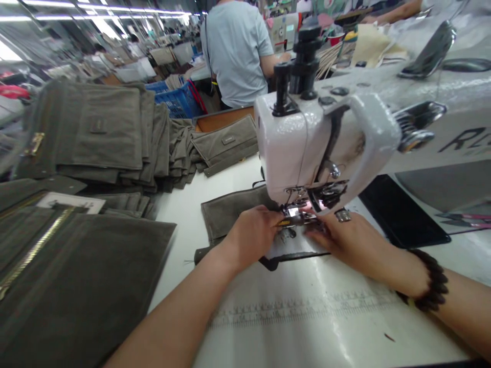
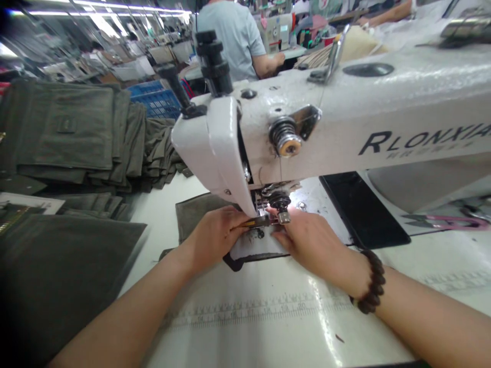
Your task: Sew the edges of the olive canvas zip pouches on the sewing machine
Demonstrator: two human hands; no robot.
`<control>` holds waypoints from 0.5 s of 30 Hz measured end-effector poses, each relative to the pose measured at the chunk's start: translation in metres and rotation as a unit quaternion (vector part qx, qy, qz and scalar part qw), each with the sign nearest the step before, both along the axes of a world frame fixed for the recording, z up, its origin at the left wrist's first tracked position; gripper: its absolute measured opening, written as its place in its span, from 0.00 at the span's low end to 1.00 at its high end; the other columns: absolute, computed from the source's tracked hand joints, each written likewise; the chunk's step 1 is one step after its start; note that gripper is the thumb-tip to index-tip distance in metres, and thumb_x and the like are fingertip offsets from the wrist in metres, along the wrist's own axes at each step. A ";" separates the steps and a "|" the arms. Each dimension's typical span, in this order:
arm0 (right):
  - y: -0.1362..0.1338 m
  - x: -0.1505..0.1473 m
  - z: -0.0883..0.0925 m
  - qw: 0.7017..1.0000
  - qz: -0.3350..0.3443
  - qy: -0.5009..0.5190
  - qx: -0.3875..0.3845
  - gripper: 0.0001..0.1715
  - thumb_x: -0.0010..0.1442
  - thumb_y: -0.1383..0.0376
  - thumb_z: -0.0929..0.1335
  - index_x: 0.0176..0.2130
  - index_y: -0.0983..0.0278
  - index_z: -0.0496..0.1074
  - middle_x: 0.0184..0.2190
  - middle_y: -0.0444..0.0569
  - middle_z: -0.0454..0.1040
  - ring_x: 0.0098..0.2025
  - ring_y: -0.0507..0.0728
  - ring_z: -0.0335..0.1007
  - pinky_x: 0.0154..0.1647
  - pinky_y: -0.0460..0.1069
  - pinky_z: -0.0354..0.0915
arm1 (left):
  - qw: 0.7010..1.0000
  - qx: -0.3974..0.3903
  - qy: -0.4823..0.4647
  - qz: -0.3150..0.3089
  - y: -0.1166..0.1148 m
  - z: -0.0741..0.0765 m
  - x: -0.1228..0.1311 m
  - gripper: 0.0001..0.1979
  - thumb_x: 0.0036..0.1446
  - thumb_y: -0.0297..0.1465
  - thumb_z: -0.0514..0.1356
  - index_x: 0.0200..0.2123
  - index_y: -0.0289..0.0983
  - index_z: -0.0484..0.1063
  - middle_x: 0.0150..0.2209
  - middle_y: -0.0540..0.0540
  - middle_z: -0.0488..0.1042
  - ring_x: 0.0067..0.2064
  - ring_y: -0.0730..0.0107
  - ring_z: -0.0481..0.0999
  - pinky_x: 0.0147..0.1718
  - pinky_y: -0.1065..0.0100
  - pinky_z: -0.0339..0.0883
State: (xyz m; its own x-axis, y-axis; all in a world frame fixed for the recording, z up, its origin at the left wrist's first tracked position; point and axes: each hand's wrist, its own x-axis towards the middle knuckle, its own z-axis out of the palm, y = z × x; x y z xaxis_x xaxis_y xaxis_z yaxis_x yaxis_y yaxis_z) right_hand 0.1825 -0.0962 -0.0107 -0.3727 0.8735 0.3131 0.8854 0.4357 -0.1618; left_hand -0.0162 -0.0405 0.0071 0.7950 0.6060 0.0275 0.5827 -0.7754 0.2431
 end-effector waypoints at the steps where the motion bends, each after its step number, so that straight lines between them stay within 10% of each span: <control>1: 0.001 0.002 0.002 0.999 0.007 0.009 -0.032 0.17 0.53 0.67 0.64 0.44 0.67 0.66 0.26 0.48 0.71 0.24 0.54 0.66 0.23 0.46 0.55 | 0.999 -0.044 -0.013 0.023 0.003 0.003 0.000 0.09 0.56 0.25 0.54 0.40 0.36 0.71 0.36 0.48 0.76 0.39 0.69 0.74 0.38 0.71 0.67; 6: 0.008 0.005 0.009 0.986 0.054 0.054 -0.147 0.13 0.53 0.69 0.64 0.41 0.65 0.68 0.26 0.48 0.72 0.30 0.55 0.68 0.29 0.47 0.60 | 0.979 -0.162 -0.081 0.094 0.014 0.008 -0.002 0.12 0.53 0.24 0.56 0.41 0.36 0.72 0.39 0.48 0.76 0.40 0.66 0.75 0.38 0.70 0.66; 15: 0.016 0.019 0.032 0.946 0.058 0.083 -0.308 0.11 0.53 0.60 0.67 0.32 0.65 0.71 0.21 0.43 0.69 0.22 0.49 0.62 0.20 0.43 0.55 | 1.000 -0.026 0.004 -0.002 -0.001 -0.001 -0.003 0.10 0.56 0.26 0.54 0.41 0.35 0.70 0.41 0.47 0.74 0.43 0.68 0.73 0.42 0.69 0.65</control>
State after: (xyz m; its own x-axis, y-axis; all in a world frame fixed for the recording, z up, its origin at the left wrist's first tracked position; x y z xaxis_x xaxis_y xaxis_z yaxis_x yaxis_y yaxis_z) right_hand 0.2018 -0.0798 0.0210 -0.4669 0.8658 -0.1800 0.7781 0.3055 -0.5489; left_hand -0.0191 -0.0414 0.0066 0.7975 0.6033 -0.0106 0.5819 -0.7644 0.2776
